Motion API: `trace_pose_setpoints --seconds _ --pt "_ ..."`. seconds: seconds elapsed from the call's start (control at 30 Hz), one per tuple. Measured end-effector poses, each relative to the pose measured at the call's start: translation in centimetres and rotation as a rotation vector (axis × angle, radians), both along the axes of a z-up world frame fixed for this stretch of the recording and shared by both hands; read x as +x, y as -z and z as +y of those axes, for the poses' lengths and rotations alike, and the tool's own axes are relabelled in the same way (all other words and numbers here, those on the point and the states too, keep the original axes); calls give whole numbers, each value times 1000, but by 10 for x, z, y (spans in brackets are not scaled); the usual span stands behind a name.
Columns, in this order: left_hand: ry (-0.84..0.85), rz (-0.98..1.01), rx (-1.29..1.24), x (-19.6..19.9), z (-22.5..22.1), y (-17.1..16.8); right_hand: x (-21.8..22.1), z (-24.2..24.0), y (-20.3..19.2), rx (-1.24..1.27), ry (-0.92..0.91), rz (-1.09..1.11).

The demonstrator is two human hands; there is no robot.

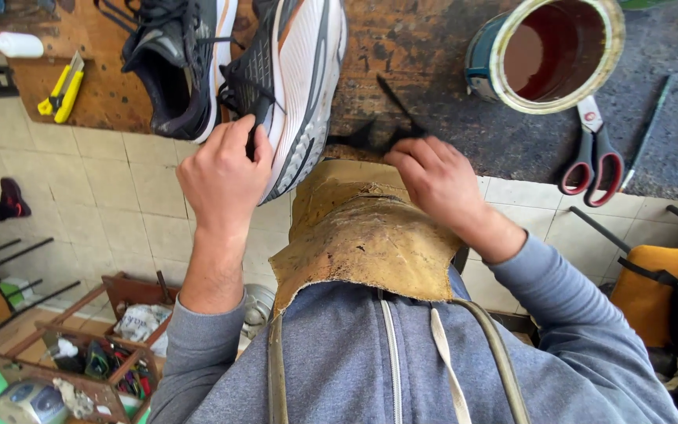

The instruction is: Applying black dye to the white midsole of a sneaker using a brush and wiping it.

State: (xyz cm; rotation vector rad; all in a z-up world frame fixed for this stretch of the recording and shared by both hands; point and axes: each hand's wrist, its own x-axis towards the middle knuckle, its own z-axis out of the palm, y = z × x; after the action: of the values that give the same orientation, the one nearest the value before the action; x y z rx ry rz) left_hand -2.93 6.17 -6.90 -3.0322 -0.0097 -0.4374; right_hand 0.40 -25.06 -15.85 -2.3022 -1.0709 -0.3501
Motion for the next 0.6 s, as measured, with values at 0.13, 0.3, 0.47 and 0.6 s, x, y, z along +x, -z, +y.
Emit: trace_pose_setpoints --seconds 0.13,0.3,0.47,0.6 --pt "32 -21 62 -2 0 -4 -29 -37 -31 279 168 378" --pt "38 20 -76 -1 4 -7 -42 -145 -87 365 532 408" --pt "91 65 -230 -3 10 -4 -15 -226 -109 335 711 78" --pt "106 -14 -18 -3 9 5 27 -273 -70 193 821 -346"
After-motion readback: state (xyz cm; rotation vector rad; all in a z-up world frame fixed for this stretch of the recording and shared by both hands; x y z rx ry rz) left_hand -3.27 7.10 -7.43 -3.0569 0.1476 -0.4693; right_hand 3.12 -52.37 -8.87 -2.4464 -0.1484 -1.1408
